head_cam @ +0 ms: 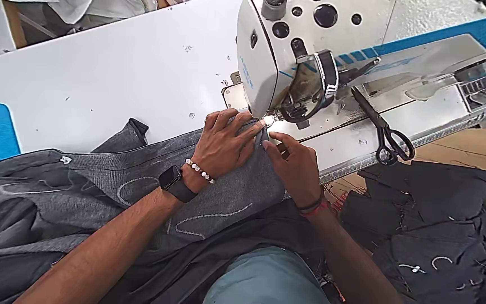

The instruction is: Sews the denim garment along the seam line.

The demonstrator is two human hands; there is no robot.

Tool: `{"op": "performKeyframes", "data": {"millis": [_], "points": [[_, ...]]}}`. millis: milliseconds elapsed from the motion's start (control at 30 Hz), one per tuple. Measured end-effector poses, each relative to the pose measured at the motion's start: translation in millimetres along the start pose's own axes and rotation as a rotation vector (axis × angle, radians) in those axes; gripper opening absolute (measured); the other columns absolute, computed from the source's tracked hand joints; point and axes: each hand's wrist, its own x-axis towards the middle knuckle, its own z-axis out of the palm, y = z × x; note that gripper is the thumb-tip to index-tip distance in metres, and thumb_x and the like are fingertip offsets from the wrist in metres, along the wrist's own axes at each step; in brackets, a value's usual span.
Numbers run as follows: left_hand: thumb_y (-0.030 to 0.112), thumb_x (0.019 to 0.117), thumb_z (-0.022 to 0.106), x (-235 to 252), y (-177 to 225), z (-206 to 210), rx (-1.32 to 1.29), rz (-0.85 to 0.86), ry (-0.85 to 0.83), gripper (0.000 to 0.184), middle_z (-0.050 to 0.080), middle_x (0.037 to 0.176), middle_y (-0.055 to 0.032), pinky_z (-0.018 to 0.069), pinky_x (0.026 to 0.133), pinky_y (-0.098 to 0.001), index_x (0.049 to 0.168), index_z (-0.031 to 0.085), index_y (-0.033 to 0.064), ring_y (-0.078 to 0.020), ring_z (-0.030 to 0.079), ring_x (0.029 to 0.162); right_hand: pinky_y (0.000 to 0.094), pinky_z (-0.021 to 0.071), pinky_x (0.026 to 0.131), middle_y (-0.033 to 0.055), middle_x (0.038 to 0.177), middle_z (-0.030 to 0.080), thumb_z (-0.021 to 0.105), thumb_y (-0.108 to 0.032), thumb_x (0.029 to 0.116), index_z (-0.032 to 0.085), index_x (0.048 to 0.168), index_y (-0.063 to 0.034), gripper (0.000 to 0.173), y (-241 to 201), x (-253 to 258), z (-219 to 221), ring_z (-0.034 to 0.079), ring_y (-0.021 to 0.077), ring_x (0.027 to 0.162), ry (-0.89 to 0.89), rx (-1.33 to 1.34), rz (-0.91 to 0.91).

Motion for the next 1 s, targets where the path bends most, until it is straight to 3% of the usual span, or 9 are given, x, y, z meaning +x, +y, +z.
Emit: {"op": "performKeyframes", "data": {"millis": [133, 300, 400, 533, 633, 767, 867, 900, 1000], "points": [[0.033, 0.1011, 0.056, -2, -3, -3, -0.068, 0.081, 0.039, 0.031, 0.065, 0.134, -0.0078, 0.0342, 0.107, -0.0508, 0.124, 0.076, 0.0277, -0.0324, 0.052, 0.128, 0.0401, 0.0488, 0.048, 0.0005, 0.074, 0.070, 0.060, -0.028, 0.1006, 0.074, 0.124, -0.0169, 0.029, -4, -8, 15, 0.062, 0.0175, 0.056, 0.126, -0.197, -0.102], [0.039, 0.1006, 0.053, -5, -2, -5, -0.033, 0.076, 0.026, 0.036, 0.064, 0.140, -0.0022, 0.0329, 0.109, -0.0494, 0.129, 0.073, 0.0275, -0.0286, 0.052, 0.131, 0.0353, 0.0432, 0.042, 0.0034, 0.064, 0.064, 0.052, -0.019, 0.1034, 0.070, 0.132, -0.0068, 0.036, 0, -19, 25, 0.058, 0.0192, 0.048, 0.216, -0.381, -0.275], [0.041, 0.1018, 0.050, -2, -6, -6, -0.019, 0.016, 0.002, 0.042, 0.065, 0.139, -0.0022, 0.0322, 0.111, -0.0482, 0.130, 0.068, 0.0161, -0.0282, 0.050, 0.135, 0.0378, 0.0440, 0.043, 0.0033, 0.062, 0.063, 0.049, -0.019, 0.1046, 0.070, 0.133, -0.0092, 0.037, -2, -12, 21, 0.059, 0.0209, 0.049, 0.155, -0.366, -0.251], [0.041, 0.1033, 0.047, 9, -23, -2, 0.054, 0.014, 0.031, 0.040, 0.066, 0.137, 0.0016, 0.0316, 0.110, -0.0466, 0.128, 0.069, 0.0194, -0.0264, 0.052, 0.131, 0.0416, 0.0454, 0.044, 0.0057, 0.065, 0.066, 0.047, -0.020, 0.1062, 0.069, 0.136, -0.0144, 0.037, -9, 5, 22, 0.062, 0.0250, 0.051, 0.122, -0.373, -0.191], [0.025, 0.1029, 0.046, 6, 1, -12, 0.082, -0.042, -0.028, 0.036, 0.062, 0.141, -0.0084, 0.0312, 0.114, -0.0540, 0.127, 0.067, 0.0094, -0.0349, 0.049, 0.137, 0.0428, 0.0476, 0.047, 0.0058, 0.066, 0.066, 0.047, -0.022, 0.1055, 0.067, 0.139, -0.0170, 0.039, -12, 9, 14, 0.063, 0.0262, 0.055, 0.028, -0.347, -0.169], [0.022, 0.1036, 0.042, -6, 23, 4, -0.152, -0.150, 0.010, 0.041, 0.060, 0.145, -0.0073, 0.0359, 0.120, -0.0437, 0.136, 0.064, 0.0097, -0.0273, 0.047, 0.144, 0.0461, 0.0522, 0.052, 0.0063, 0.074, 0.068, 0.057, -0.026, 0.1041, 0.075, 0.115, -0.0120, 0.025, 6, 18, -25, 0.064, 0.0229, 0.060, 0.059, -0.192, -0.167], [0.025, 0.1038, 0.046, -7, 15, 4, -0.176, -0.072, -0.003, 0.039, 0.060, 0.145, -0.0081, 0.0359, 0.119, -0.0449, 0.134, 0.067, 0.0117, -0.0279, 0.048, 0.143, 0.0547, 0.0535, 0.090, 0.0147, 0.118, 0.070, 0.054, -0.017, 0.1029, 0.070, 0.122, -0.0091, 0.027, 38, 48, -71, 0.065, 0.0348, 0.112, 0.138, -0.375, -0.205], [0.025, 0.1036, 0.047, -6, 11, 3, -0.172, -0.048, 0.004, 0.038, 0.061, 0.144, -0.0078, 0.0364, 0.119, -0.0456, 0.132, 0.068, 0.0129, -0.0282, 0.049, 0.142, 0.0563, 0.0515, 0.094, 0.0146, 0.120, 0.071, 0.054, -0.011, 0.0983, 0.074, 0.118, -0.0100, 0.028, 50, 64, -80, 0.064, 0.0370, 0.117, 0.156, -0.406, -0.232], [0.024, 0.1034, 0.048, -6, 4, -1, -0.183, -0.001, 0.004, 0.036, 0.063, 0.143, -0.0045, 0.0366, 0.119, -0.0455, 0.130, 0.070, 0.0151, -0.0273, 0.049, 0.142, 0.0553, 0.0551, 0.081, 0.0114, 0.105, 0.074, 0.059, -0.006, 0.0914, 0.079, 0.101, -0.0146, 0.024, 62, 78, -93, 0.069, 0.0331, 0.100, 0.029, -0.385, -0.300]]}}
